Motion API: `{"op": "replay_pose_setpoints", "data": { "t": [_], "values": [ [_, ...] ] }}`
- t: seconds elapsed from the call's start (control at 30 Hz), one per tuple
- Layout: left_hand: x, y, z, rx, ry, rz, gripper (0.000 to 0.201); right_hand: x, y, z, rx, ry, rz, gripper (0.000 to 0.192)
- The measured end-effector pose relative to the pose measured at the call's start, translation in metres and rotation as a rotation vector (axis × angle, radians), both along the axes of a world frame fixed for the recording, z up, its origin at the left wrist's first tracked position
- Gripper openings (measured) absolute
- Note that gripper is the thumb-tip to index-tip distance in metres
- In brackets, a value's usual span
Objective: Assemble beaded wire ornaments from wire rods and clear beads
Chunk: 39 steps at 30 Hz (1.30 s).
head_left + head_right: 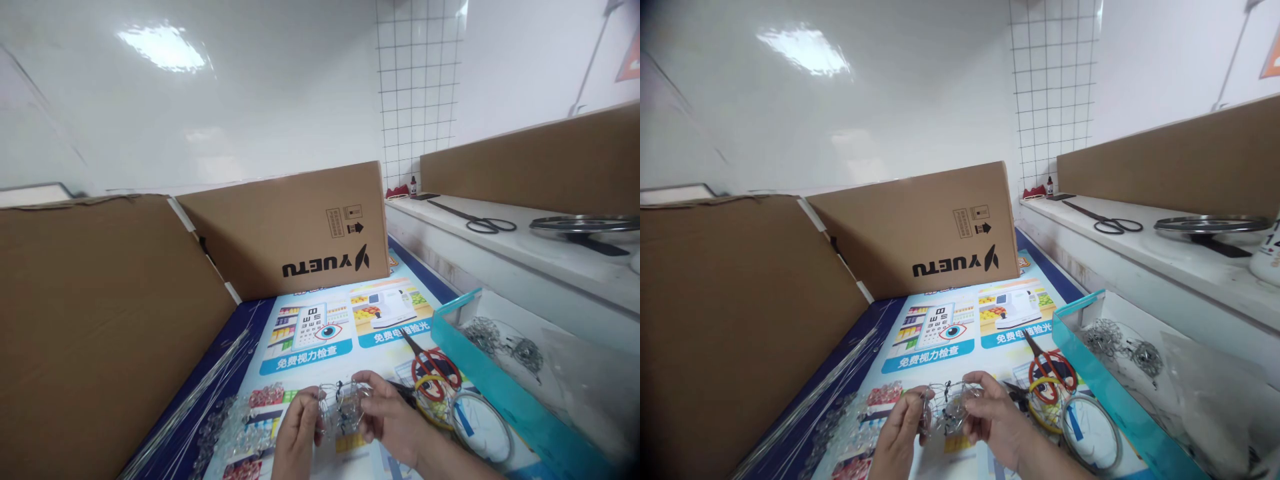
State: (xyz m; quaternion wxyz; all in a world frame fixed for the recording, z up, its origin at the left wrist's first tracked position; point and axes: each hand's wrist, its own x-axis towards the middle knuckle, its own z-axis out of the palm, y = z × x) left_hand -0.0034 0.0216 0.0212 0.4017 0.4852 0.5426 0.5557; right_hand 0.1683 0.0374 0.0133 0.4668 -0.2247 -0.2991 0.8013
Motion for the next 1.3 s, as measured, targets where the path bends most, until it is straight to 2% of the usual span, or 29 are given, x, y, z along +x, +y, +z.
{"op": "replay_pose_setpoints", "data": {
  "t": [0.17, 0.27, 0.4, 0.53, 0.7, 0.93, 1.1, 1.2, 1.3],
  "values": [
    [0.000, -0.001, 0.008, -0.008, 0.046, -0.038, 0.031, -0.009, -0.004, 0.001, 0.046, -0.134, -0.125, 0.038],
    [0.003, -0.003, 0.009, -0.038, 0.028, -0.006, 0.031, -0.016, -0.005, -0.001, 0.049, -0.196, -0.207, 0.039],
    [0.010, -0.004, 0.008, 0.009, -0.009, 0.034, 0.032, -0.020, -0.005, -0.005, 0.017, -0.215, -0.275, 0.038],
    [0.015, -0.003, 0.010, 0.014, -0.017, 0.093, 0.032, -0.022, -0.005, -0.002, -0.027, -0.242, -0.322, 0.033],
    [0.015, -0.003, 0.011, 0.005, -0.037, 0.066, 0.033, -0.023, -0.007, 0.004, -0.022, -0.273, -0.361, 0.033],
    [0.012, -0.006, 0.010, 0.009, 0.004, 0.010, 0.032, -0.023, -0.007, -0.006, 0.037, -0.279, -0.361, 0.024],
    [0.009, -0.007, 0.011, 0.002, 0.020, -0.014, 0.031, -0.023, -0.007, -0.005, 0.045, -0.267, -0.347, 0.024],
    [0.008, -0.006, 0.007, -0.003, 0.006, -0.016, 0.030, -0.021, -0.007, -0.004, 0.038, -0.265, -0.349, 0.025],
    [0.008, -0.004, -0.001, 0.002, -0.107, -0.039, 0.028, -0.019, -0.006, -0.003, 0.038, -0.254, -0.341, 0.027]
  ]
}}
